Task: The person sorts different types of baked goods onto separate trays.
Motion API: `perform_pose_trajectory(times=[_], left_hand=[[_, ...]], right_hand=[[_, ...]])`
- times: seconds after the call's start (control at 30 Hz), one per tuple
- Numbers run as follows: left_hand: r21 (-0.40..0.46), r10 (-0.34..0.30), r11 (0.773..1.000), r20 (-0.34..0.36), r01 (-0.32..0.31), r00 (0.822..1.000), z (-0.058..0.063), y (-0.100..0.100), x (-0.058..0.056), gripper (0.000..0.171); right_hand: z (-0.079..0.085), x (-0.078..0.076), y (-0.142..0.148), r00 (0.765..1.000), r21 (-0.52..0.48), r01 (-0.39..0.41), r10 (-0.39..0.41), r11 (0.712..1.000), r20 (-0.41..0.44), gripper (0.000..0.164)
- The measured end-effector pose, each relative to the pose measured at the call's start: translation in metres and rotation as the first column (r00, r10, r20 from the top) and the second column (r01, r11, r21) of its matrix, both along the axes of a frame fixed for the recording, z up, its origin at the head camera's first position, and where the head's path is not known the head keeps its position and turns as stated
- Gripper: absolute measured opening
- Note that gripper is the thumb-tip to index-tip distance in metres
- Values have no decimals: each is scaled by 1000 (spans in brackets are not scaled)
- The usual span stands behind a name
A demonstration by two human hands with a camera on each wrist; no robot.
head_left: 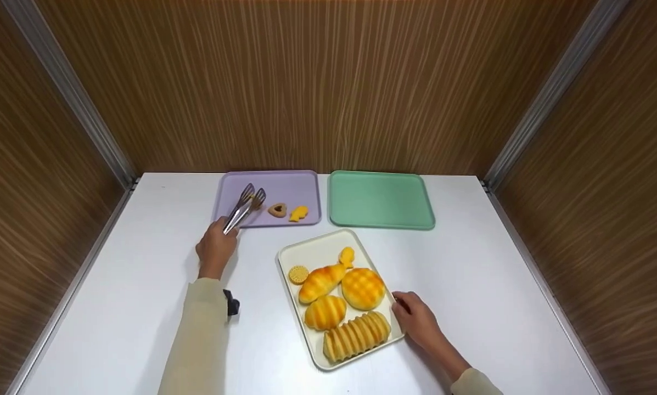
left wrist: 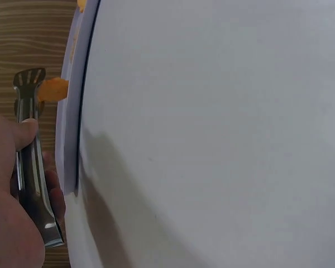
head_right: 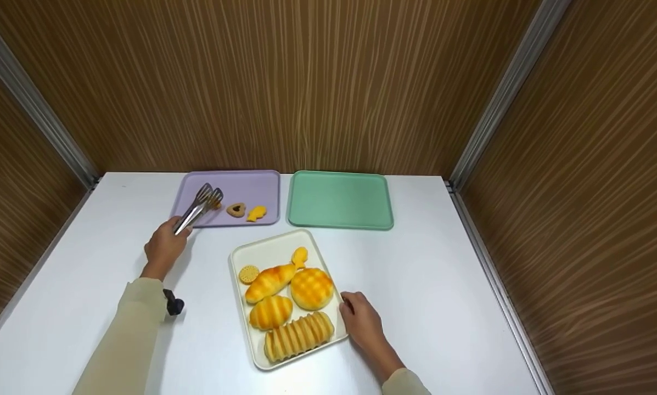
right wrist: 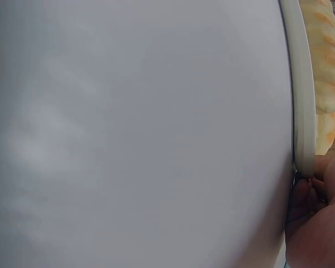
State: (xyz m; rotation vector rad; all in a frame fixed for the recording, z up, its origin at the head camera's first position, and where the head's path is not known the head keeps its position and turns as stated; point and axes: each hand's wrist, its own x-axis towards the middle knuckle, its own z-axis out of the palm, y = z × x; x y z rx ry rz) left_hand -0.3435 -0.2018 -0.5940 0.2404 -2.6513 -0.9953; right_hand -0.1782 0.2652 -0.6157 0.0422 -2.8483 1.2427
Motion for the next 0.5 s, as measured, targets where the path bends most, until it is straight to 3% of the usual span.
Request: perform_pose_trajectory(times=[0.5], left_hand=[[-46, -33, 998, 83, 37, 996, -8, -21, 20, 43]], right_hand=[[0, 1, 0, 1000, -4, -12, 12, 1000, -19, 26]])
